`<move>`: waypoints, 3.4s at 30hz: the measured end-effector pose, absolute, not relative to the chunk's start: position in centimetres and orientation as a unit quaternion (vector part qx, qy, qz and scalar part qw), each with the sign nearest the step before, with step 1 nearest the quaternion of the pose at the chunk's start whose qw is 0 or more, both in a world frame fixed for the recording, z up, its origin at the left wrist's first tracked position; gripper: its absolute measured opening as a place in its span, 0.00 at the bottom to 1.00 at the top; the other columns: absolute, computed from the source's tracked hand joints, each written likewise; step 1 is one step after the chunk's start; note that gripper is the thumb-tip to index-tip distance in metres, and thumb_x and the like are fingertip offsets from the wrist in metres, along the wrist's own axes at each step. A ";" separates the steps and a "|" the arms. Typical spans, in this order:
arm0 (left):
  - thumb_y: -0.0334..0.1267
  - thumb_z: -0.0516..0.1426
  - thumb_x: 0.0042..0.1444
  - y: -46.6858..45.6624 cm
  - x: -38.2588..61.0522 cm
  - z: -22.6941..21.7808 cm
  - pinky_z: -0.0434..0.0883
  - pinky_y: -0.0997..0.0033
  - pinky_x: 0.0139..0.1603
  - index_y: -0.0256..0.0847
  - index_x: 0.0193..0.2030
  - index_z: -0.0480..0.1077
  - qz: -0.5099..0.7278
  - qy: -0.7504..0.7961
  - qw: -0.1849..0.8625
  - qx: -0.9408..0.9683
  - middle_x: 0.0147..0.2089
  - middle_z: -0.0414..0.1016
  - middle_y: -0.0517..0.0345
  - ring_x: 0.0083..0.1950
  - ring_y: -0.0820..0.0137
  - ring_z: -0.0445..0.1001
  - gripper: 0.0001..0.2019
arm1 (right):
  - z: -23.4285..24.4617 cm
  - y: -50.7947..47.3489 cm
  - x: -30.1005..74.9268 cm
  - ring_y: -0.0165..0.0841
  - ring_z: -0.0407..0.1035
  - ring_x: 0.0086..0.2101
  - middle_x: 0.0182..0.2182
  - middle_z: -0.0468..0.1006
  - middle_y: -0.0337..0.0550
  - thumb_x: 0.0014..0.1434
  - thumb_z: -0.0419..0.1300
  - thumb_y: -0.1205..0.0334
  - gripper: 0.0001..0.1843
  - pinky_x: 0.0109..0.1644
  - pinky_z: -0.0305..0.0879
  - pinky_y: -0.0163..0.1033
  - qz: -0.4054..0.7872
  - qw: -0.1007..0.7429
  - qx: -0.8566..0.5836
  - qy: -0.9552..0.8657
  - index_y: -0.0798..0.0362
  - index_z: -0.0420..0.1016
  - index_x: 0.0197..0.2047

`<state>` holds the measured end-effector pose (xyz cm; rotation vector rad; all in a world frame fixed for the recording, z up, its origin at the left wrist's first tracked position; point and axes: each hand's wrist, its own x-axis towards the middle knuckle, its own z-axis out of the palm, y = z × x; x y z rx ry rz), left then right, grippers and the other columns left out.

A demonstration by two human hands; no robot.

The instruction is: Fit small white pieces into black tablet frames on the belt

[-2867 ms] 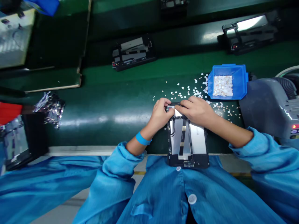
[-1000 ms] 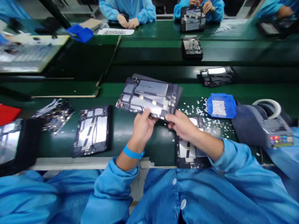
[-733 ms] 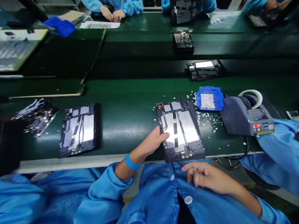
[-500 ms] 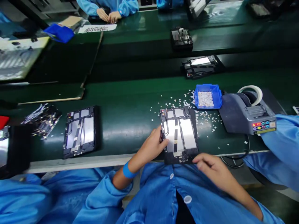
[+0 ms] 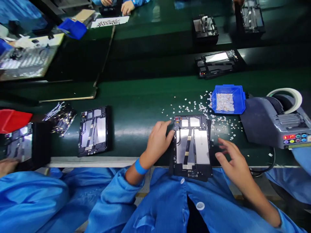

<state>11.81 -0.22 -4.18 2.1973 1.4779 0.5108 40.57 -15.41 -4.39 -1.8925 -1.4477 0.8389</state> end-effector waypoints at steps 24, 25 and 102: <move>0.34 0.57 0.68 0.9 14.3 -6.1 0.75 0.66 0.46 0.42 0.45 0.76 0.341 0.529 0.278 0.726 0.42 0.80 0.55 0.43 0.67 0.78 0.06 | -3.9 2.2 32.7 0.30 0.71 0.30 0.30 0.81 0.37 0.63 0.59 0.64 0.07 0.34 0.60 0.35 0.424 0.295 -0.567 -0.642 0.52 0.79 0.36; 0.34 0.57 0.68 0.4 14.3 -6.1 0.75 0.66 0.47 0.42 0.46 0.76 0.336 0.532 0.285 0.723 0.43 0.80 0.54 0.43 0.67 0.78 0.06 | -4.0 1.9 32.6 0.31 0.72 0.30 0.31 0.82 0.37 0.63 0.59 0.65 0.07 0.35 0.60 0.35 0.425 0.306 -0.570 -0.633 0.51 0.79 0.36; 0.37 0.63 0.54 0.8 15.5 -5.9 0.73 0.72 0.37 0.39 0.36 0.78 0.428 0.553 0.517 0.493 0.34 0.83 0.58 0.34 0.70 0.78 0.05 | -5.1 -0.3 31.2 0.40 0.75 0.37 0.34 0.84 0.46 0.67 0.59 0.65 0.09 0.45 0.65 0.42 0.135 0.264 -0.601 -0.742 0.51 0.80 0.36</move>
